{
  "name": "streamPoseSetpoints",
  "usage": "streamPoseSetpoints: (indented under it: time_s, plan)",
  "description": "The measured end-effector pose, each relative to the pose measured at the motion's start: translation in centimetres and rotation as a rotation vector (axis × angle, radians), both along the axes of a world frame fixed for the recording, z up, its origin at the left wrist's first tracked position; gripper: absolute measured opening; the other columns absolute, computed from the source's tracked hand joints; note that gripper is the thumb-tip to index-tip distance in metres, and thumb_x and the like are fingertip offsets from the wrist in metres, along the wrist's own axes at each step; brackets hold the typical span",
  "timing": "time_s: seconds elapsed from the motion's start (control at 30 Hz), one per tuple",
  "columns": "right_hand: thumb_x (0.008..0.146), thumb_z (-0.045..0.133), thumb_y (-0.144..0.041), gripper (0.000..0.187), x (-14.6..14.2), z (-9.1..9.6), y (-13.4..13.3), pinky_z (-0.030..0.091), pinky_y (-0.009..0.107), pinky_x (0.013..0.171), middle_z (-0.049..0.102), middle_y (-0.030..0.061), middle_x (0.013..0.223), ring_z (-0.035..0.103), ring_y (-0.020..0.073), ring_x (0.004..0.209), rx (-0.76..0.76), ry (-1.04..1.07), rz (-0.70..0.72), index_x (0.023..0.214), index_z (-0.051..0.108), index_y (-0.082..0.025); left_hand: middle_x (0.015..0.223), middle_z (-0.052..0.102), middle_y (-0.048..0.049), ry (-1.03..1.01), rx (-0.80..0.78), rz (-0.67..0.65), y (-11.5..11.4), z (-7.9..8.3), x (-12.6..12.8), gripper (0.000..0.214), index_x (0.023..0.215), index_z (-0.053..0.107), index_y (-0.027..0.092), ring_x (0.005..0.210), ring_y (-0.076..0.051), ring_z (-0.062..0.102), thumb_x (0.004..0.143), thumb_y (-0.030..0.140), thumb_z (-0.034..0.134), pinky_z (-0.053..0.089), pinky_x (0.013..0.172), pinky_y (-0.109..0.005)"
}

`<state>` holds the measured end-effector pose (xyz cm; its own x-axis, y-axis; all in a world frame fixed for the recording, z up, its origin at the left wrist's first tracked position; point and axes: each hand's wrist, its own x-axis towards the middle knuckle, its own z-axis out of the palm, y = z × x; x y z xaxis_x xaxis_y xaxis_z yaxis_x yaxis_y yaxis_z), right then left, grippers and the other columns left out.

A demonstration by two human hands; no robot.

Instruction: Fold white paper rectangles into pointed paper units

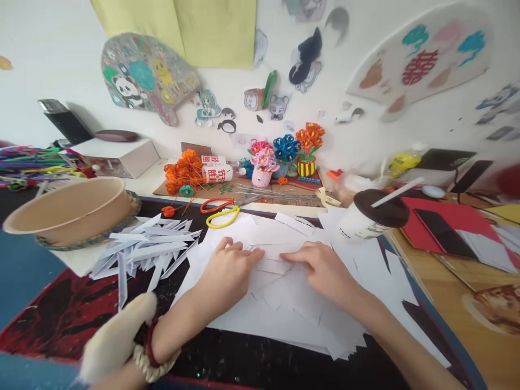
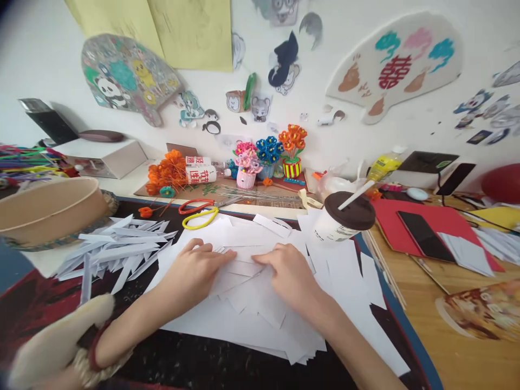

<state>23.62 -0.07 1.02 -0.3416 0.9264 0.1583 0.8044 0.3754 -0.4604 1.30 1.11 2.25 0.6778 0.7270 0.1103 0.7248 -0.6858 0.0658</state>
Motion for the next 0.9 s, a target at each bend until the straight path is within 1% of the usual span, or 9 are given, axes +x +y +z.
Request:
streamPoseSetpoints:
  time_s: [0.13,0.23,0.33,0.47,0.57,0.67,0.73,0.83,0.9]
  plan:
    - [0.083,0.051,-0.009,0.035,0.4,0.6,0.1,0.054,0.038,0.081,0.075,0.005,0.098,0.069,0.0213,0.088,-0.184,0.291,-0.044,0.107,0.072,-0.022,0.086,0.071,-0.0083,-0.221,-0.168,0.143,0.7,0.5,1.0,0.018,0.095,0.071,0.019,0.089,-0.028,0.058,0.088,0.017,0.054,0.036,0.079,-0.042]
    - [0.082,0.057,-0.02,0.03,0.2,0.5,-0.5,0.053,0.041,0.083,0.073,0.0057,0.105,0.067,0.0226,0.088,-0.11,0.351,-0.177,0.109,0.07,-0.022,0.089,0.07,-0.0066,-0.357,-0.3,0.217,1.2,0.4,1.8,0.017,0.086,0.07,0.019,0.095,-0.029,0.056,0.076,0.008,0.061,0.035,0.081,-0.04]
    - [0.08,0.059,-0.028,0.03,-0.1,0.2,-1.5,0.052,0.043,0.081,0.07,0.0076,0.107,0.064,0.0234,0.084,-0.01,0.373,-0.336,0.108,0.068,-0.021,0.074,0.067,-0.0034,-0.438,-0.404,0.273,2.0,0.2,1.9,0.017,0.074,0.067,0.018,0.084,-0.025,0.058,0.067,0.003,0.063,0.039,0.074,-0.035]
    - [0.077,0.064,-0.041,0.046,-1.4,-0.6,-2.5,0.054,0.041,0.074,0.066,0.0103,0.104,0.064,0.0222,0.076,-0.099,0.571,-0.465,0.117,0.058,-0.019,0.066,0.061,-0.0013,-0.639,-0.582,0.368,2.2,0.5,1.8,0.005,0.07,0.059,0.017,0.06,-0.018,0.058,0.069,0.015,0.064,0.04,0.058,-0.029]
    - [0.08,0.062,-0.047,0.055,-3.1,-1.0,-2.7,0.054,0.037,0.073,0.065,0.009,0.1,0.067,0.0218,0.078,-0.245,0.852,-0.349,0.125,0.048,-0.019,0.07,0.062,-0.002,-0.822,-0.738,0.369,0.9,1.0,2.4,0.016,0.075,0.05,0.018,0.059,-0.016,0.062,0.078,0.031,0.059,0.043,0.053,-0.026]
    - [0.08,0.061,-0.052,0.037,-4.1,-0.7,-2.5,0.051,0.033,0.068,0.066,0.0056,0.078,0.065,0.0225,0.074,-0.288,0.907,-0.228,0.09,0.062,-0.017,0.074,0.065,-0.0046,-0.934,-0.864,0.341,-0.8,1.2,2.9,0.025,0.074,0.045,0.018,0.068,-0.016,0.065,0.082,0.04,0.054,0.049,0.06,-0.027]
    - [0.078,0.064,-0.051,0.035,-3.9,-0.2,-2.2,0.048,0.031,0.065,0.062,0.0033,0.068,0.062,0.0208,0.069,-0.259,0.877,-0.219,0.069,0.06,-0.017,0.074,0.063,-0.0041,-0.976,-0.914,0.342,-1.5,1.4,2.6,0.029,0.075,0.047,0.017,0.065,-0.015,0.063,0.082,0.044,0.056,0.047,0.057,-0.024]
    - [0.077,0.065,-0.041,0.03,-2.4,0.6,-1.7,0.043,0.029,0.061,0.056,0.0004,0.059,0.055,0.0168,0.061,-0.3,0.779,-0.194,0.061,0.059,-0.017,0.086,0.063,-0.0052,-0.974,-0.882,0.348,-1.4,1.6,1.4,0.032,0.086,0.056,0.015,0.061,-0.012,0.056,0.077,0.045,0.064,0.04,0.052,-0.022]
    - [0.076,0.065,-0.036,0.025,-1.2,1.0,-1.3,0.041,0.028,0.059,0.056,-0.0003,0.058,0.053,0.0154,0.058,-0.403,0.689,-0.12,0.061,0.061,-0.017,0.1,0.064,-0.0071,-0.956,-0.751,0.329,-0.7,1.8,0.5,0.036,0.099,0.06,0.016,0.066,-0.012,0.056,0.077,0.043,0.065,0.042,0.055,-0.024]
